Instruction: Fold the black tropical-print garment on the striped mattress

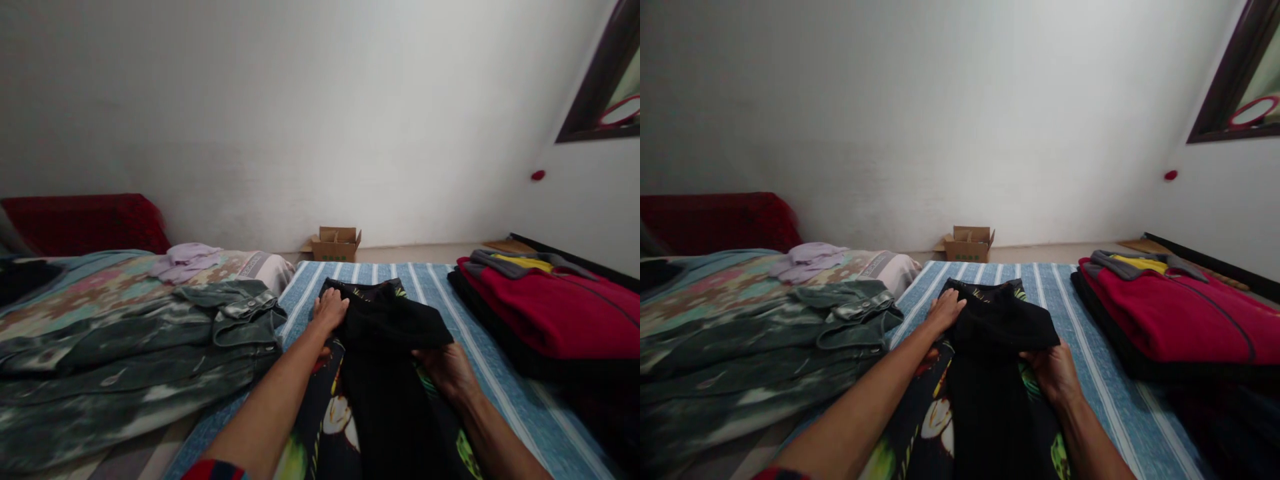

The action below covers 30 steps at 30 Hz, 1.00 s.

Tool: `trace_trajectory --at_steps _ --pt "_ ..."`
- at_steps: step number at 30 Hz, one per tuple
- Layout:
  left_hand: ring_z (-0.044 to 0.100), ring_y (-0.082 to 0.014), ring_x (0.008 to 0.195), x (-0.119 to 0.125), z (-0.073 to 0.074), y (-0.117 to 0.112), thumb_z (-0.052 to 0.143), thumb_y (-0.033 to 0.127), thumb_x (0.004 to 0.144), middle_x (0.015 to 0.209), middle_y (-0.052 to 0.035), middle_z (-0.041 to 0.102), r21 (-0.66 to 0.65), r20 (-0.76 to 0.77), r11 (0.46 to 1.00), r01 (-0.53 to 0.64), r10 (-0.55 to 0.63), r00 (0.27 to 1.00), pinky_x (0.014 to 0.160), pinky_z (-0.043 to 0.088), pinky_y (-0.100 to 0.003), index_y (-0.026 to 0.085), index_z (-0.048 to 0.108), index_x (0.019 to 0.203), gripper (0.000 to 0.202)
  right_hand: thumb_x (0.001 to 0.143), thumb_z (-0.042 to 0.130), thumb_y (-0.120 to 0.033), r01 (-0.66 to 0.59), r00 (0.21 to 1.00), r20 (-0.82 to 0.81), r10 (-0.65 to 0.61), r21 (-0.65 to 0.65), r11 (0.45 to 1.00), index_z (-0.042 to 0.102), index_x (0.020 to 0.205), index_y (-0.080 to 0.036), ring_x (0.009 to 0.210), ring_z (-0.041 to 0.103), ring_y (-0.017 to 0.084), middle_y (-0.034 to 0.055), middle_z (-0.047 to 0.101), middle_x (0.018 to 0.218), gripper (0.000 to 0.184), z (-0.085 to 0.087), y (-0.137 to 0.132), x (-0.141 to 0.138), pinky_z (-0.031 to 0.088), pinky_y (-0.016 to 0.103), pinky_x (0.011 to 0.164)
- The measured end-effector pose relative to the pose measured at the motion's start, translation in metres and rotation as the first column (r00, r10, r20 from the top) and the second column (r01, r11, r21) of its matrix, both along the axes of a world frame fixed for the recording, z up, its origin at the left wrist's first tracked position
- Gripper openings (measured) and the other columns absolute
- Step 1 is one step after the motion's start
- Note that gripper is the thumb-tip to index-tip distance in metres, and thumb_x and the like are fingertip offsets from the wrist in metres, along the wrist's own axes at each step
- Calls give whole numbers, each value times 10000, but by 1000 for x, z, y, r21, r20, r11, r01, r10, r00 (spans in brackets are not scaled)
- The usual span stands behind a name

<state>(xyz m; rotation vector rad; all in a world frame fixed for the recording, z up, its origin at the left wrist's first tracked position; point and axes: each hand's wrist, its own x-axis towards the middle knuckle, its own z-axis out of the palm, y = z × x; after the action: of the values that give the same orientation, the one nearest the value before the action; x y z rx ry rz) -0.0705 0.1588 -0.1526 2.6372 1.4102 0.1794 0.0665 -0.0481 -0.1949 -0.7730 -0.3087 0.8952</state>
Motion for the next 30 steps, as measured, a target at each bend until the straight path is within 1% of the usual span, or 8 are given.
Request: trace_trajectory --at_steps 5,10,13,16,19,25,27,30 --pt "516 -211 1132 -34 23 -30 387 237 853 1179 -131 581 47 24 994 97 -98 995 970 348 -311 135 566 1045 282 607 747 -342 52 988 148 -41 -72 996 638 782 -184 570 580 131 -14 662 709 260 5 4 -6 510 253 512" --pt "573 -197 1004 -72 35 -83 416 238 836 1043 -83 635 50 57 983 178 -180 982 877 413 -284 174 600 938 221 623 703 -393 77 947 319 -21 -164 984 601 774 -194 579 575 130 -19 637 703 270 23 3 -12 510 251 518" --pt "578 -210 979 -90 34 -114 441 247 815 976 -72 648 57 91 977 204 -208 974 863 430 -305 176 608 905 203 615 702 -372 28 920 389 55 -205 978 616 785 -190 611 595 150 2 650 719 264 39 -3 -11 503 246 509" --pt "562 -208 1037 -104 30 -137 467 261 797 1054 -71 642 49 141 978 202 -207 968 924 417 -320 179 606 965 233 590 703 -333 9 901 423 92 -230 973 629 863 -185 620 610 157 10 666 774 320 50 -10 -4 497 248 505" --pt "523 -204 1139 -120 23 -153 470 273 788 1185 -66 610 11 183 984 177 -176 967 1003 383 -337 199 601 1044 298 600 657 -318 35 856 501 131 -309 951 604 973 -178 592 622 164 9 668 767 402 49 -14 6 495 266 519" --pt "460 -226 1238 -155 16 -185 490 315 777 1304 -70 545 -112 182 978 177 -155 971 1066 346 -391 212 607 1129 384 594 619 -254 241 709 682 181 -475 846 556 1100 -143 627 624 216 18 635 675 522 39 -23 21 467 304 550" --pt "455 -228 1243 -164 17 -197 491 312 781 1318 -61 532 -113 190 977 181 -157 969 1068 349 -404 221 602 1148 394 582 633 -212 354 613 767 187 -479 803 555 1127 -153 763 623 245 51 647 772 554 43 -34 19 459 318 628" --pt "458 -225 1242 -178 20 -219 499 308 790 1324 -51 525 -86 211 980 178 -156 965 1060 370 -396 235 604 1154 386 664 579 -192 600 263 913 313 -409 688 479 1247 -162 929 583 284 123 622 994 592 59 -52 3 434 351 718"
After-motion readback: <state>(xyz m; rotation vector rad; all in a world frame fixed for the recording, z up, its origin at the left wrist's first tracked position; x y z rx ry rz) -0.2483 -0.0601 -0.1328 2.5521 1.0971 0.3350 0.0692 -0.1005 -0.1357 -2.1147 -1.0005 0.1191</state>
